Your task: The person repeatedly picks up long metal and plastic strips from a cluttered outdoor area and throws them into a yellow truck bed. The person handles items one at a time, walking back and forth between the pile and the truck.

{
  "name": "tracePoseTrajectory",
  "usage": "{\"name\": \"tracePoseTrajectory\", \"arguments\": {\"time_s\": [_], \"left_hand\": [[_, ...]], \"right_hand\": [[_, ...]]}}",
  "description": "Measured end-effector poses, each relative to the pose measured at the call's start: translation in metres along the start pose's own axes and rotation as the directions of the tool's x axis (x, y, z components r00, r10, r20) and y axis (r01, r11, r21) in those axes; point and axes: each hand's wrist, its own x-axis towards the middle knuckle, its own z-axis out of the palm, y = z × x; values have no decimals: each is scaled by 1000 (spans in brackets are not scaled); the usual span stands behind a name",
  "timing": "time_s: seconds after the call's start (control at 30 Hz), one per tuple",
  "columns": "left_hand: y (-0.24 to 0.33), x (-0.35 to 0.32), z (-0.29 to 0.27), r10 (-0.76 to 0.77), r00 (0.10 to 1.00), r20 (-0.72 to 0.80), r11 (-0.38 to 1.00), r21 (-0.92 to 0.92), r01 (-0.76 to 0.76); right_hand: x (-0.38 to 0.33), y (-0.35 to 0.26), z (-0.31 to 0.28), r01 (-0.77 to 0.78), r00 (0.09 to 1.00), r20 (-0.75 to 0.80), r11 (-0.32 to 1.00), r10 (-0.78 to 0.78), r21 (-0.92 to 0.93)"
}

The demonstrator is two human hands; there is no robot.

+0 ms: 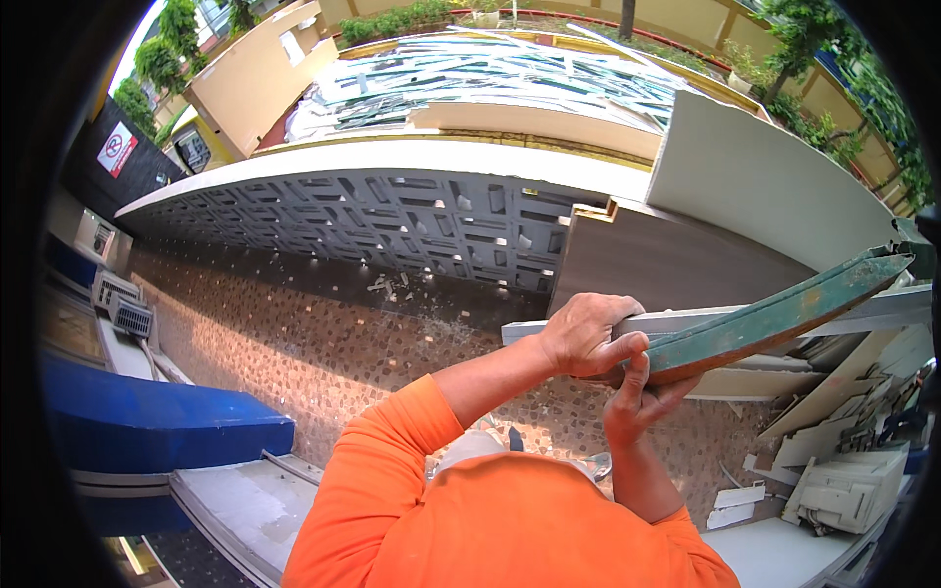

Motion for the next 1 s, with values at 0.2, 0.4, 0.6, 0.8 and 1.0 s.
{"name": "tracePoseTrajectory", "arguments": {"time_s": [0.2,0.4,0.6,0.8,1.0], "left_hand": [[-26,-51,-146,-17,984,-177,992,123,40],[-67,-82,-238,-69,958,-280,971,200,128],[-125,-75,-324,-148,933,-328,940,246,235],[-189,4,-416,-141,933,-330,918,310,248],[-262,148,-513,-222,936,-272,832,449,327]], "right_hand": [[-9,11,147,85,964,238,986,-118,146],[-13,43,250,66,939,321,980,-124,186],[11,86,354,-117,907,422,951,-15,286],[93,129,468,-195,923,382,915,50,352],[233,193,579,-174,970,228,886,81,430]]}}
